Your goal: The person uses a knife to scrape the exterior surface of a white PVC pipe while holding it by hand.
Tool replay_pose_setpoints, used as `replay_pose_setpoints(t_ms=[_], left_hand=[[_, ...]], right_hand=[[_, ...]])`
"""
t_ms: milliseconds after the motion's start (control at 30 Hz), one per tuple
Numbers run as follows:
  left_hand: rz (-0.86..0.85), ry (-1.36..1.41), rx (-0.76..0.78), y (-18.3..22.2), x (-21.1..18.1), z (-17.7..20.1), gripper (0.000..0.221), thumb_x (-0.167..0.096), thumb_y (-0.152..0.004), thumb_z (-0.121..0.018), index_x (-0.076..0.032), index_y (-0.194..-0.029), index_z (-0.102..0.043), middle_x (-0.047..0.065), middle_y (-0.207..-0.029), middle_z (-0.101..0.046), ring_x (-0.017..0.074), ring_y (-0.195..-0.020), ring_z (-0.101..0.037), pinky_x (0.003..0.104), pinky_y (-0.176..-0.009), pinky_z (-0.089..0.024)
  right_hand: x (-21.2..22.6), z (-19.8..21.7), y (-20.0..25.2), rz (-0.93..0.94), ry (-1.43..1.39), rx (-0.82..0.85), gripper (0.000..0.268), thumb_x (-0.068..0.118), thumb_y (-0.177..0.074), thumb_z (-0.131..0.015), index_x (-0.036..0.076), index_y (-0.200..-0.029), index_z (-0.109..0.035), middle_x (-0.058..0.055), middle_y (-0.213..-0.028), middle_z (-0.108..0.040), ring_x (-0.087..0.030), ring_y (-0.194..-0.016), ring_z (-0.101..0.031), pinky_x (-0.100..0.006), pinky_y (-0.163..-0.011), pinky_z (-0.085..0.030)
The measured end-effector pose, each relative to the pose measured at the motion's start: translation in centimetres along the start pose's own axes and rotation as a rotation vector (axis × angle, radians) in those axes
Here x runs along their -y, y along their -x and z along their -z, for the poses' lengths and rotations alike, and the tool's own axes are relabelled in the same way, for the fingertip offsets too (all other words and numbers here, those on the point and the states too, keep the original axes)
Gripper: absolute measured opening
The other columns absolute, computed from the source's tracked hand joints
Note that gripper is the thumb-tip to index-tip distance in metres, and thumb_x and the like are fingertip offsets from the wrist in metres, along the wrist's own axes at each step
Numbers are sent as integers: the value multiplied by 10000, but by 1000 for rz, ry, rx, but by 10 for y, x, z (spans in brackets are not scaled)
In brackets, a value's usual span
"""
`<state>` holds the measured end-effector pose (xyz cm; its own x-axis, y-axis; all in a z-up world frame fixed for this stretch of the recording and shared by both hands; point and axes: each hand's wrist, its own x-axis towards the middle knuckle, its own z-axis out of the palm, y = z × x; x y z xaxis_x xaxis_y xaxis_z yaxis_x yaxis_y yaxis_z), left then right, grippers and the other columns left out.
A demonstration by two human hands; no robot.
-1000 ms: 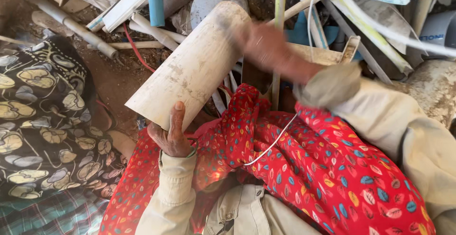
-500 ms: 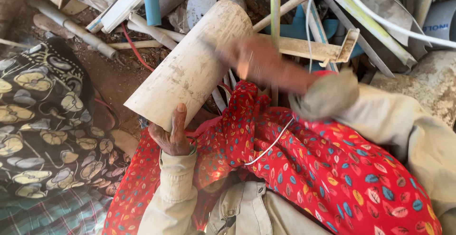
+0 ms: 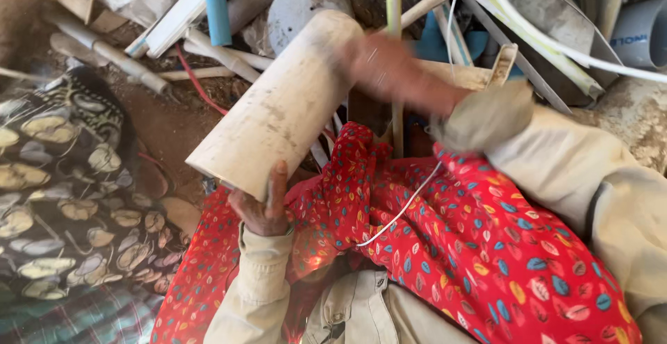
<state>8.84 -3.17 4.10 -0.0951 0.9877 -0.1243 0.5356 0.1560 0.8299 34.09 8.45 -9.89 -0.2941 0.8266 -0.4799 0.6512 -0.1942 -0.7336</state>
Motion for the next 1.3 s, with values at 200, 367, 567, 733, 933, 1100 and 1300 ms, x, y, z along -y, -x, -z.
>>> replay_pose_setpoints(t_ms=[200,367,567,733,933,1100,1300], left_hand=[[-184,-413,-43,7,43,17,241,-54,-993,-717,4,-1226,-724,215,-1204,-744,297,-1058,-737,378,-935,-563],[-363,-637,-41,18,42,21,403,46,-939,-605,19,-1336,-664,228,-1315,-675,394,-1183,-663,436,-1030,-486],[-233,-726,-46,22,52,29,454,26,-878,-572,32,-1319,-682,233,-1328,-701,412,-1097,-649,461,-983,-416],[-274,-670,-95,17,68,29,389,-9,-947,-562,-23,-1314,-691,217,-1322,-702,391,-1133,-682,402,-1025,-430],[-278,-743,-77,17,53,36,386,-40,-896,-603,26,-1271,-669,254,-1246,-725,394,-1128,-724,479,-947,-403],[-356,-680,-144,11,45,31,400,-36,-909,-620,33,-1303,-630,225,-1263,-702,426,-1110,-679,501,-987,-483],[-153,-474,-246,14,46,24,391,-27,-919,-613,33,-1304,-641,241,-1288,-661,428,-1047,-675,498,-921,-515]], right_hand=[[10,-28,16,-12,40,-154,583,571,-1024,-521,44,-857,-705,-217,-760,-698,-408,-710,-709,-528,-664,-557],[-12,-76,27,244,78,-335,493,492,-1077,-513,61,-941,-710,-206,-792,-710,-375,-723,-713,-488,-621,-573],[-53,-52,-12,56,155,-232,485,433,-1116,-496,65,-853,-670,-190,-691,-653,-339,-615,-674,-470,-559,-529],[-19,-66,26,285,-20,-426,474,446,-1101,-528,60,-867,-673,-157,-584,-590,-328,-487,-609,-479,-469,-476],[-20,-59,3,222,-21,-411,480,463,-1112,-553,81,-842,-660,-160,-613,-593,-327,-503,-612,-470,-485,-481],[18,-94,53,361,-86,-164,444,449,-1054,-606,45,-871,-634,-197,-555,-584,-372,-509,-623,-497,-516,-497],[-14,-51,-2,104,21,-195,408,435,-1073,-582,43,-973,-628,-186,-630,-641,-389,-545,-650,-496,-463,-497]])
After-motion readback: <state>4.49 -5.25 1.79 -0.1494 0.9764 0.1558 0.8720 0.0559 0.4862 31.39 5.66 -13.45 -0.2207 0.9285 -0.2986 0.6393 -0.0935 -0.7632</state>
